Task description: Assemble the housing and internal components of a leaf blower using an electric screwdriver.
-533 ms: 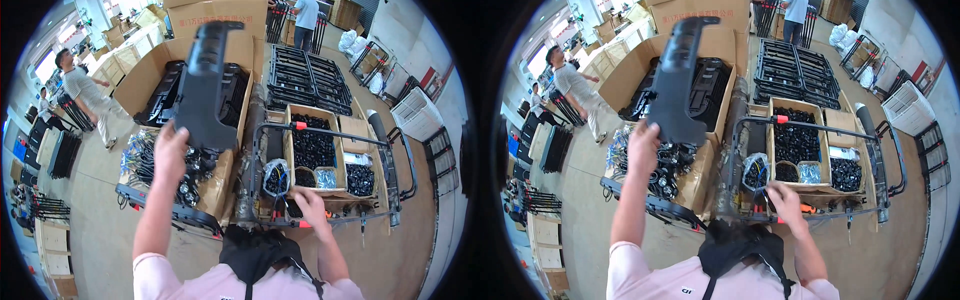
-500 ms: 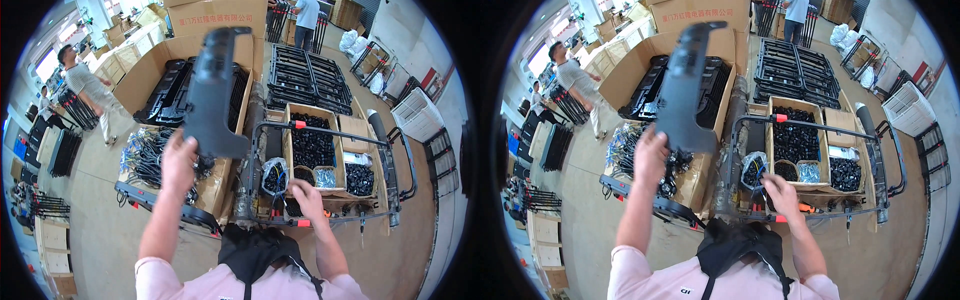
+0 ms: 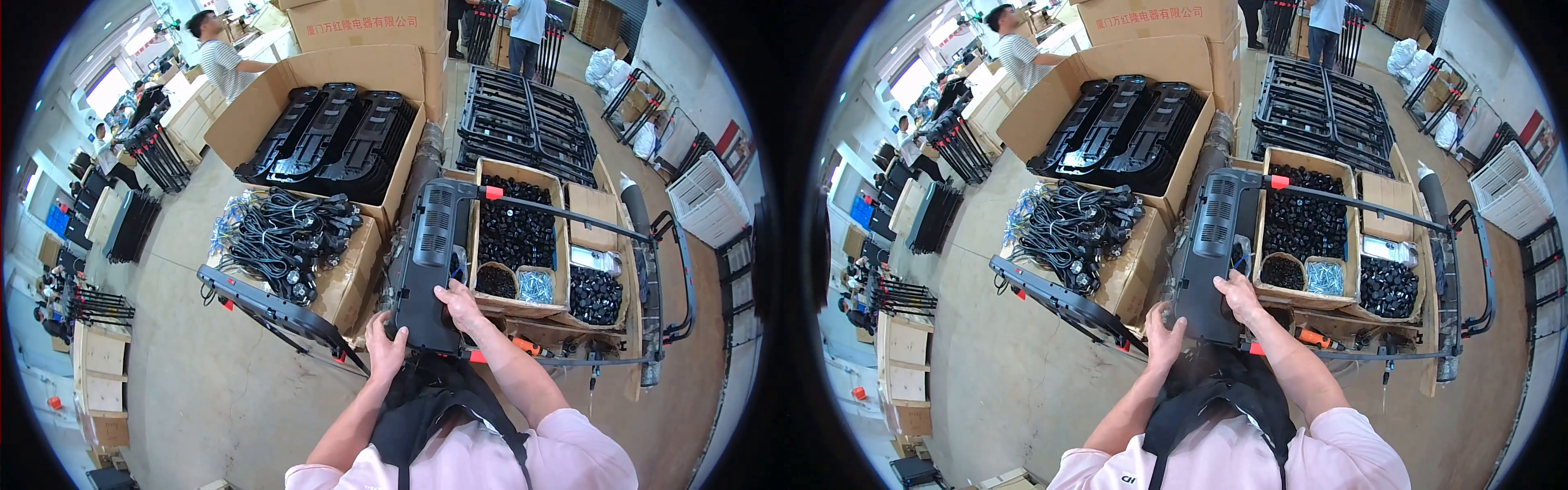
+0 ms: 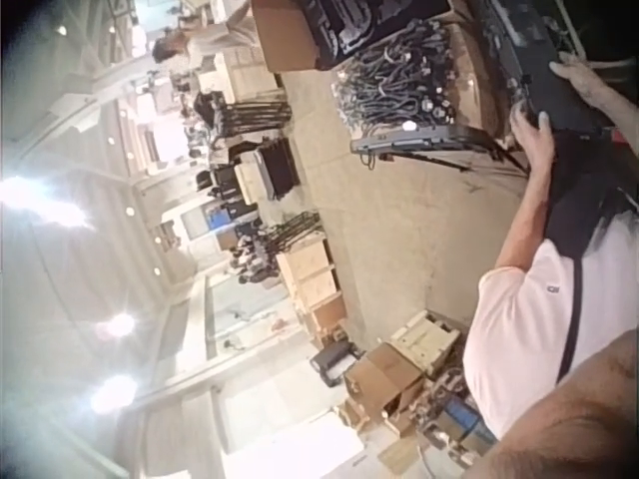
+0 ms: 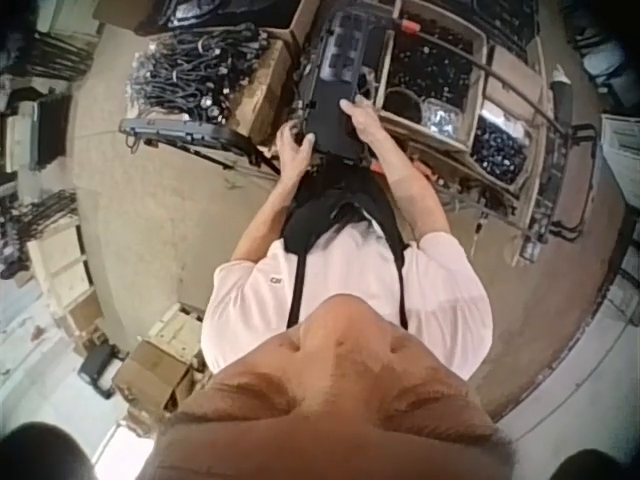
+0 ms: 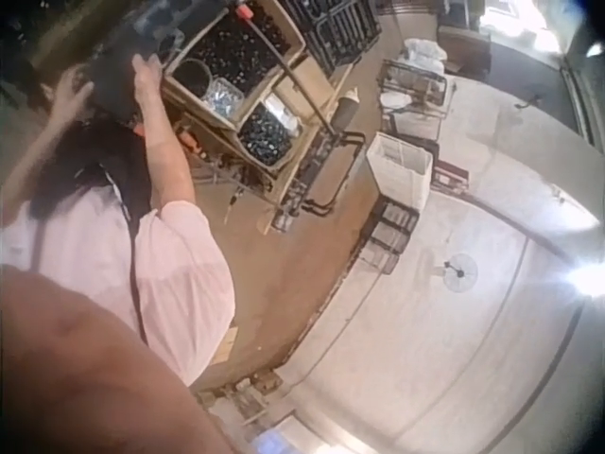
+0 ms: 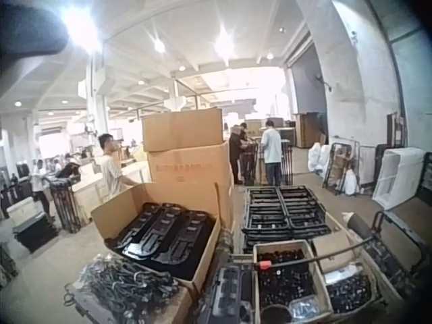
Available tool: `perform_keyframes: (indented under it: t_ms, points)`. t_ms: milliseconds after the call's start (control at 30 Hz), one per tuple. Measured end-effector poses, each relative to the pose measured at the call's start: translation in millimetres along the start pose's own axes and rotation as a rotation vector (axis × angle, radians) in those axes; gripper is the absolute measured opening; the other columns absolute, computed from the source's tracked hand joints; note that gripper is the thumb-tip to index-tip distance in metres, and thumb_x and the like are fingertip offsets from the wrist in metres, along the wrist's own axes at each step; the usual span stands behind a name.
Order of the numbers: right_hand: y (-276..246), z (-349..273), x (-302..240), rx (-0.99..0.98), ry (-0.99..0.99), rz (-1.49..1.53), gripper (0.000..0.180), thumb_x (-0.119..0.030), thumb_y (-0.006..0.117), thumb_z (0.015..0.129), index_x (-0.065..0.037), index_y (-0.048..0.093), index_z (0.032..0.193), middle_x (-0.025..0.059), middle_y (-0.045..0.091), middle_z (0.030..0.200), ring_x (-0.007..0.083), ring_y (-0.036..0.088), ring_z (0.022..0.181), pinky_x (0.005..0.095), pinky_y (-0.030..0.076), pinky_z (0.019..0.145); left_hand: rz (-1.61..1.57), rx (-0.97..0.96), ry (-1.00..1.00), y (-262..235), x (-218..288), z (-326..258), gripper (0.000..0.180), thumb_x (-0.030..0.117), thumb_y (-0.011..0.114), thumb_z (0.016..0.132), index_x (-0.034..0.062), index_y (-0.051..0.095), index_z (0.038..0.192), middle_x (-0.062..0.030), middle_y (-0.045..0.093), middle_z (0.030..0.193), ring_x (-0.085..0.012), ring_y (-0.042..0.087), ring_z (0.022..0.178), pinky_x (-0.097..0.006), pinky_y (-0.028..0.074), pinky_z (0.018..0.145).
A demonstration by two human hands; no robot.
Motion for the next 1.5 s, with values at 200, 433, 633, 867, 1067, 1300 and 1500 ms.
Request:
perform_keyframes:
  t_ms: [200,433,633,867,1067,1300,1500]
  points:
    - [-7.1,21.9,22.9,0.018,0.024,-0.121,0.027,-0.014,0.066,0.104,0.006,0.059,0.121,0.0178,0.071,0.116,0.0233,0.068,0.103,0.0386,0.056,0.089,-0.028,-0.163,-0.074,14.7,-4.4,-3.3,0.063,0.018,0.056,0.104,-0.0049,0.036,0.159,-0.0298,0.045,0.160,-0.0401,0.044,0.150,-0.044,0.035,0.123]
    - [5.1,8.4,14.1,0.025,0.067,-0.072,0.029,-0.013,0.066,0.103,0.006,0.061,0.125,0.0166,0.072,0.117,0.0243,0.067,0.106,0.0385,0.052,0.095,-0.033,-0.181,-0.108,8.0,0.9,-6.8,0.062,0.018,0.050,0.107,-0.0044,0.033,0.161,-0.0303,0.047,0.158,-0.0415,0.047,0.147,-0.044,0.037,0.121]
    - [-12.6,16.3,16.9,0.019,0.015,-0.321,0.042,-0.028,0.071,0.100,0.008,0.068,0.121,0.0159,0.074,0.114,0.0240,0.068,0.107,0.0393,0.053,0.095,-0.041,-0.273,-0.146,7.3,-1.3,-3.6,0.061,0.018,0.049,0.108,-0.0048,0.032,0.161,-0.0295,0.046,0.159,-0.0404,0.047,0.147,-0.043,0.036,0.122]
    - [-92.3,-44.0,-73.8,0.304,-0.131,-0.243,0.042,-0.026,0.069,0.101,0.004,0.065,0.130,0.0142,0.075,0.108,0.0170,0.070,0.087,0.0302,0.056,0.080,0.140,-0.080,0.180,11.9,60.5,37.4,0.041,0.014,0.064,0.101,-0.0044,0.059,0.138,-0.0235,0.063,0.134,-0.0400,0.059,0.126,-0.046,0.045,0.111]
    - [-163.2,-179.9,-91.3,0.642,-0.228,-0.093,0.031,-0.021,0.064,0.104,0.002,0.067,0.124,0.0085,0.074,0.098,0.0122,0.067,0.082,0.0282,0.054,0.074,0.072,-1.006,0.530,141.2,124.9,44.4,0.023,0.010,0.067,0.095,0.0072,0.073,0.117,-0.0145,0.070,0.110,-0.0346,0.066,0.114,-0.044,0.054,0.097]
    - [-149.3,-304.5,-22.4,0.857,-0.044,-0.045,0.026,-0.020,0.064,0.104,0.001,0.070,0.117,0.0062,0.074,0.094,0.0115,0.066,0.079,0.0279,0.053,0.071,0.565,-1.522,1.048,274.5,59.6,45.5,0.058,0.006,0.072,0.087,0.0208,0.061,0.142,-0.0134,0.054,0.141,-0.0371,0.057,0.131,-0.047,0.051,0.108]
    - [-158.7,-329.6,84.8,1.015,0.176,0.185,0.024,-0.018,0.065,0.103,0.004,0.070,0.112,0.0082,0.074,0.091,0.0132,0.065,0.076,0.0286,0.054,0.072,0.738,-1.623,1.185,295.0,56.7,27.2,0.058,0.003,0.066,0.088,0.0185,0.055,0.142,-0.0203,0.050,0.143,-0.0384,0.058,0.131,-0.047,0.056,0.101]
Point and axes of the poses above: each hand's wrist, its own z-axis towards the middle knuckle, its own y-axis out of the palm, x = y × z, the point moved 1 cm from there along z, towards the middle knuckle
